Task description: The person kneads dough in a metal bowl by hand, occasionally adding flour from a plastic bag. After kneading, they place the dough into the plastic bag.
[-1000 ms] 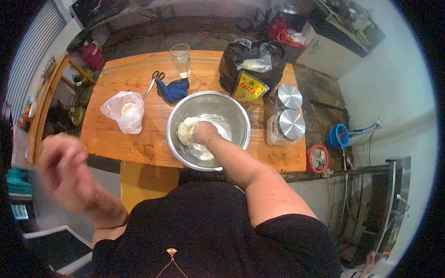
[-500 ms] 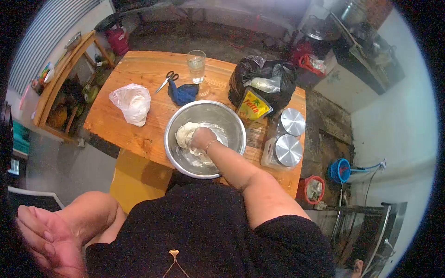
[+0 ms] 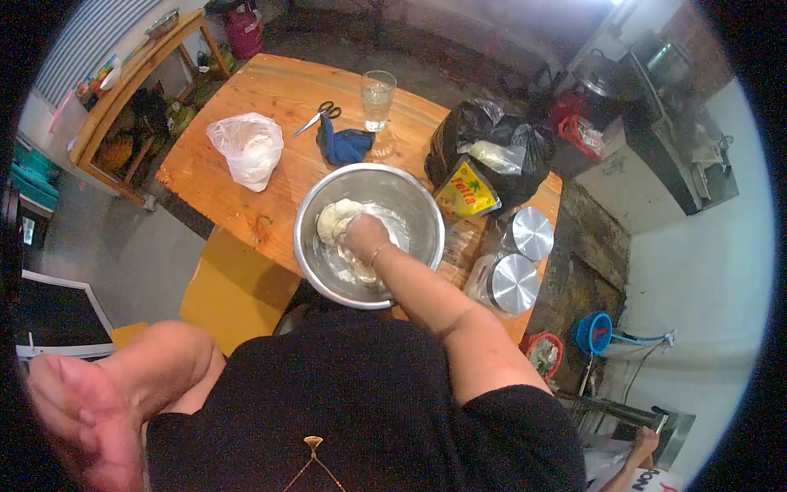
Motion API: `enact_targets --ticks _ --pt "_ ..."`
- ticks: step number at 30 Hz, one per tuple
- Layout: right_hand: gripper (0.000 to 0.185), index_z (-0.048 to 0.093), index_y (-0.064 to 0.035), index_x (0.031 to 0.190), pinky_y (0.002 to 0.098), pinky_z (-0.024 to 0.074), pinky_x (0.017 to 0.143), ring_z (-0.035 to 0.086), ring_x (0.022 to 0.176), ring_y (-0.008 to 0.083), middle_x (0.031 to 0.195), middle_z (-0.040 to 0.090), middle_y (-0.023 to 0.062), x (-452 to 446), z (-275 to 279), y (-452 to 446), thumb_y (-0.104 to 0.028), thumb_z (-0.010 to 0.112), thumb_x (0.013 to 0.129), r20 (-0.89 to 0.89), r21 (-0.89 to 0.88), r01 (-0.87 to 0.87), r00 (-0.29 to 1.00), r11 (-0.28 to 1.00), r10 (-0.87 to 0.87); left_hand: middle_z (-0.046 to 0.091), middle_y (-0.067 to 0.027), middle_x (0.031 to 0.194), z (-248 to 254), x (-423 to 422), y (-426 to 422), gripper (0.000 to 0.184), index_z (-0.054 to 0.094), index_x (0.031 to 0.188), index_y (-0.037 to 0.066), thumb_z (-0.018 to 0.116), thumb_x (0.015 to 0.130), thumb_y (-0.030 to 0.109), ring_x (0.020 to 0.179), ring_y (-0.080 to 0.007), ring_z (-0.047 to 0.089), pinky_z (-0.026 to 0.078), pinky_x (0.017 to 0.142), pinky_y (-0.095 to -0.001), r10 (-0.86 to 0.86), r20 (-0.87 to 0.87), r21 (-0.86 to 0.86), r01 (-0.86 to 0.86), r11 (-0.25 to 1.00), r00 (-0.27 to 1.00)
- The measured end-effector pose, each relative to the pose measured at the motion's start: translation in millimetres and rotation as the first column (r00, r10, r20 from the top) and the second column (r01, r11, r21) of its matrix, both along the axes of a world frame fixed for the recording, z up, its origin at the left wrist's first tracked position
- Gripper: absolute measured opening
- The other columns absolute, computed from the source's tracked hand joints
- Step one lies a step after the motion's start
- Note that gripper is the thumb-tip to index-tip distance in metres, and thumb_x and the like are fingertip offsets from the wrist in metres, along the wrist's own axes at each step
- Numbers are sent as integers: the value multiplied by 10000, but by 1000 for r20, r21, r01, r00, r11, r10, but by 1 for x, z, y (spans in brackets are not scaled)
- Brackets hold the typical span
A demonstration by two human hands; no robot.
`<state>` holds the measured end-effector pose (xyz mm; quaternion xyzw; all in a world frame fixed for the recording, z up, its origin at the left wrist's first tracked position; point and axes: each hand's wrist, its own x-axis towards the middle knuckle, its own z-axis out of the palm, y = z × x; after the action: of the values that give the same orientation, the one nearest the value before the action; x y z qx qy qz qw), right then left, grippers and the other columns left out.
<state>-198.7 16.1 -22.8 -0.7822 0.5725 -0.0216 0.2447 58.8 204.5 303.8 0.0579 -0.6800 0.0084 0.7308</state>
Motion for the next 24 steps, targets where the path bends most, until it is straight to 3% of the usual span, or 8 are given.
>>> enact_targets --ticks 3,6,9,11,15,19,22,24 --pt "398 670 20 785 425 490 748 619 808 374 833 631 251 5 2 -1 -373 611 773 -18 23 31 999 999 -30 341 51 549 -36 -15 -24 70 563 632 186 608 685 200 572 -103 322 270 585 -258 -251 -126 160 269 950 960" --pt "475 660 47 887 385 503 749 636 773 328 797 636 232 -5 61 2 -420 602 821 186 118 -331 933 936 307 558 -57 893 -79 -55 -87 305 574 1093 -13 536 791 -35 689 -89 473 406 627 -202 327 -3 752 -214 624 945" --pt "343 659 6 936 378 492 725 622 766 257 830 633 232 -28 99 3 -315 561 864 553 510 -293 832 809 -47 537 -178 1034 -175 -62 -137 467 478 1196 -56 636 802 139 913 -293 535 434 811 -375 394 623 628 -732 265 676" --pt "356 659 36 852 326 487 661 584 710 163 699 602 89 -41 106 -11 -303 558 898 430 477 -118 895 871 -114 506 -222 1132 -241 -62 -147 520 438 1220 -84 624 810 174 1054 -370 487 402 876 -440 368 717 596 -795 118 592" --pt "322 661 6 771 319 443 576 515 606 155 655 590 82 -62 -20 -65 -279 567 886 570 65 148 806 987 -159 548 -233 1118 -285 -72 -153 453 478 1205 -60 588 808 130 1033 -371 526 419 871 -433 215 579 803 -595 12 786" --pt "273 663 -1 812 351 457 599 567 628 176 688 617 129 -15 -27 -70 -245 559 879 411 15 134 902 991 -129 629 -220 970 -299 -83 -159 366 572 1148 13 521 785 28 920 -369 598 466 815 -407 186 448 859 -478 183 875" --pt "264 657 -22 887 449 489 730 628 792 367 782 636 208 23 -19 -77 -238 514 841 241 39 184 952 982 -188 627 -236 1008 -309 -87 -171 336 583 1137 -2 524 811 50 939 -366 612 483 795 -379 234 245 930 -297 218 941" --pt "309 666 -49 907 440 495 736 630 787 365 767 635 191 37 -33 -90 -302 603 742 245 -200 -592 742 781 624 635 -234 980 -303 -84 -180 316 589 1123 -9 533 828 88 915 -363 622 488 789 -379 216 250 942 -289 172 944"
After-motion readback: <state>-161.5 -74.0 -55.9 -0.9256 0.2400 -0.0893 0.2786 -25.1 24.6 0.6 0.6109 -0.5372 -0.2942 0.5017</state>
